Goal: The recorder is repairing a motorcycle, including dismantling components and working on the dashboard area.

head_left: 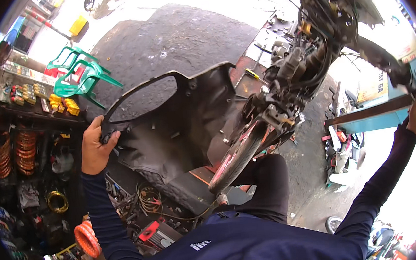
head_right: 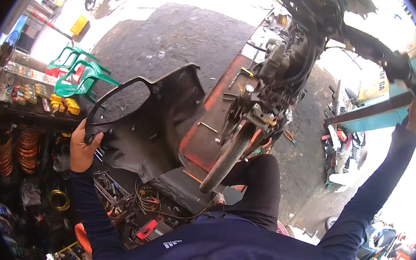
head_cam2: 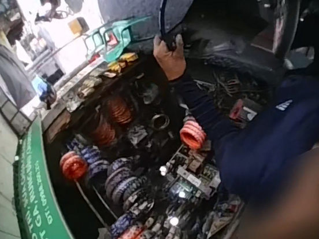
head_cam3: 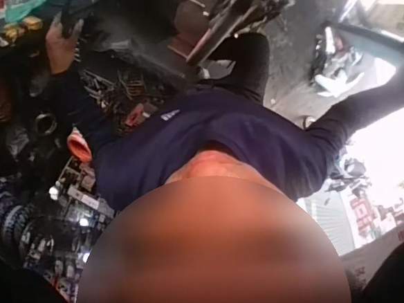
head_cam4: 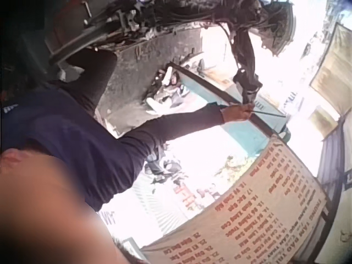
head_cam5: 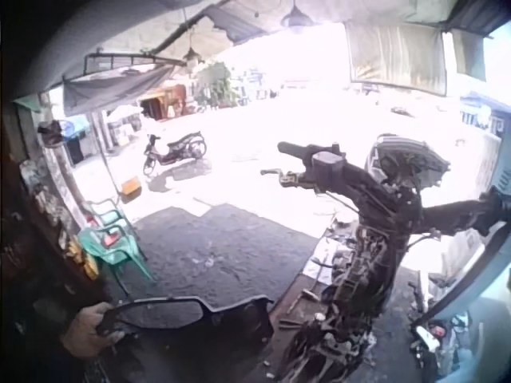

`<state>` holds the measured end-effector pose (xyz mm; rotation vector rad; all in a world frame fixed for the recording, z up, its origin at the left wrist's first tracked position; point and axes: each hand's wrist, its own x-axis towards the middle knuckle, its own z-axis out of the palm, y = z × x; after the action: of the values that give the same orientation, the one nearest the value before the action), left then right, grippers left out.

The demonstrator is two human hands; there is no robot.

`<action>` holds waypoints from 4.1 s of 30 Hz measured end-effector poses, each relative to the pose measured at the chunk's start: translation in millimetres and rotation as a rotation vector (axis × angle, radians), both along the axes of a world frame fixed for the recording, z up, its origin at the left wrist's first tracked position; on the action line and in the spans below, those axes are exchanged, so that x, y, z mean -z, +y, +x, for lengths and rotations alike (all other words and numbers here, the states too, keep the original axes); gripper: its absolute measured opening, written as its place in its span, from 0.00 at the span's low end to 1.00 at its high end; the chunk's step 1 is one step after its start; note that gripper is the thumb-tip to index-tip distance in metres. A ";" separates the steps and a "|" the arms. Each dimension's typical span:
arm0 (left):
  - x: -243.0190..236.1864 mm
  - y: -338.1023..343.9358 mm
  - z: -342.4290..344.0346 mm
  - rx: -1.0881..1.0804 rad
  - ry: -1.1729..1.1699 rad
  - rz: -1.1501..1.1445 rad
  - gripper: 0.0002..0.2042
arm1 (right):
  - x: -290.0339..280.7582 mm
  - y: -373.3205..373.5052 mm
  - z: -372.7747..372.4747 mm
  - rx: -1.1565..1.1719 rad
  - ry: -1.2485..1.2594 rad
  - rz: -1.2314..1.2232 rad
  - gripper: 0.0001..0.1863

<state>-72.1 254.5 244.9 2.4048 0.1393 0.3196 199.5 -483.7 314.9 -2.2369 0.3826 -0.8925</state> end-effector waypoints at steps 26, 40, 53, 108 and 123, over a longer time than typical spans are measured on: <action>179.2 -436.6 -82.6 0.979 -0.129 -0.037 0.10 | 230.6 -32.8 -533.8 -0.210 0.256 1.336 0.27; 300.6 -853.5 25.8 1.369 -0.106 0.230 0.13 | 382.3 -374.9 -498.5 0.233 0.619 1.632 0.11; 504.3 -1171.2 213.7 1.283 0.559 -0.176 0.27 | 519.2 -601.2 -425.2 0.441 0.077 1.395 0.25; 693.4 -716.8 -19.5 -0.803 -0.340 -1.740 0.11 | 763.4 -479.9 -340.1 -0.974 1.730 -0.457 0.24; 736.4 -467.6 -146.1 -0.403 0.601 0.285 0.20 | 757.3 -354.5 -318.1 -1.074 1.799 -0.905 0.22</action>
<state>-218.2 -213.1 -491.5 2.6734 0.9088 -0.2345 -118.7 -838.2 -442.4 -2.7097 -0.6301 1.9429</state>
